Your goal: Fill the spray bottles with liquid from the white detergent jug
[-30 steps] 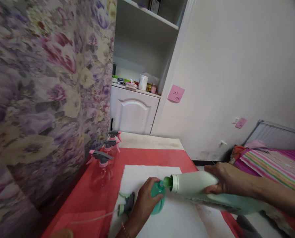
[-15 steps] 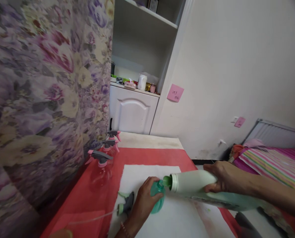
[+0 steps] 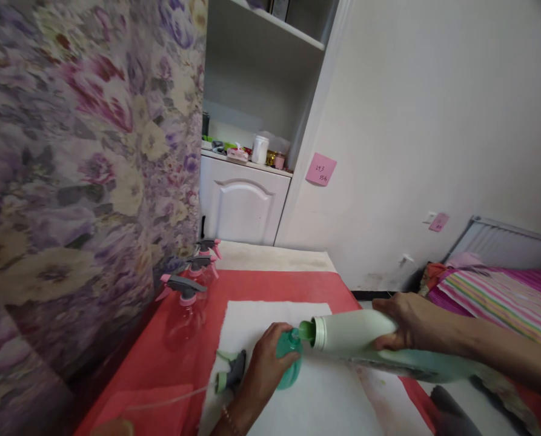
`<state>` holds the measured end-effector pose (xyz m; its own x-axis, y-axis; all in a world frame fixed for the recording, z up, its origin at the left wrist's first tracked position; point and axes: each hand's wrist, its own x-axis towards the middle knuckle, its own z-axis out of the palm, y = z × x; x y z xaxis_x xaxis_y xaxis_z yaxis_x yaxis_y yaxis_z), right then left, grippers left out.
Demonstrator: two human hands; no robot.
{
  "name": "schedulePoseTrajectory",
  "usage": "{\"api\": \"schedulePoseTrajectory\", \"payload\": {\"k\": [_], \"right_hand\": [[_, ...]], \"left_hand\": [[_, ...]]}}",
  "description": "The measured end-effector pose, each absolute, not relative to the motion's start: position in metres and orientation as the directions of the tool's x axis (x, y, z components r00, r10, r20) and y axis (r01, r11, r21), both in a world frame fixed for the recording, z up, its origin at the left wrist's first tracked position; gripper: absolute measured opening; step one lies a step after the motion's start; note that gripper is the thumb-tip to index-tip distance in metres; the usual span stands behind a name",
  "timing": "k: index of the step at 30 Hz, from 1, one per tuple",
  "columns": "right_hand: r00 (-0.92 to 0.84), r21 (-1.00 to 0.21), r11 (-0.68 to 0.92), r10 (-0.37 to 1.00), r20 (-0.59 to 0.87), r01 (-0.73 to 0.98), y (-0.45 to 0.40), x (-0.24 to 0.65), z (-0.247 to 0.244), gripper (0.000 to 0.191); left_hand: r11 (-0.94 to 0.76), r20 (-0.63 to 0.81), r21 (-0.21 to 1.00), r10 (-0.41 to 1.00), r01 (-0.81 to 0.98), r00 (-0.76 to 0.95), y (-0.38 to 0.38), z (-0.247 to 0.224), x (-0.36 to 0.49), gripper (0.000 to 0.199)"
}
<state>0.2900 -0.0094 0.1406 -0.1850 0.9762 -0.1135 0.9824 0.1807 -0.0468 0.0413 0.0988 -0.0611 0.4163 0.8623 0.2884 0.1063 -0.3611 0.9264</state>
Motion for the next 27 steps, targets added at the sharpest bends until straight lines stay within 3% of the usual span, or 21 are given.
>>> {"api": "schedulePoseTrajectory", "payload": {"k": [27], "right_hand": [[-0.201, -0.047, 0.197, 0.974, -0.108, 0.979, -0.0089, 0.2918, 0.1399, 0.054]], "left_hand": [[-0.371, 0.304, 0.923, 0.868, 0.107, 0.392, 0.0974, -0.0603, 0.0410, 0.040]]}}
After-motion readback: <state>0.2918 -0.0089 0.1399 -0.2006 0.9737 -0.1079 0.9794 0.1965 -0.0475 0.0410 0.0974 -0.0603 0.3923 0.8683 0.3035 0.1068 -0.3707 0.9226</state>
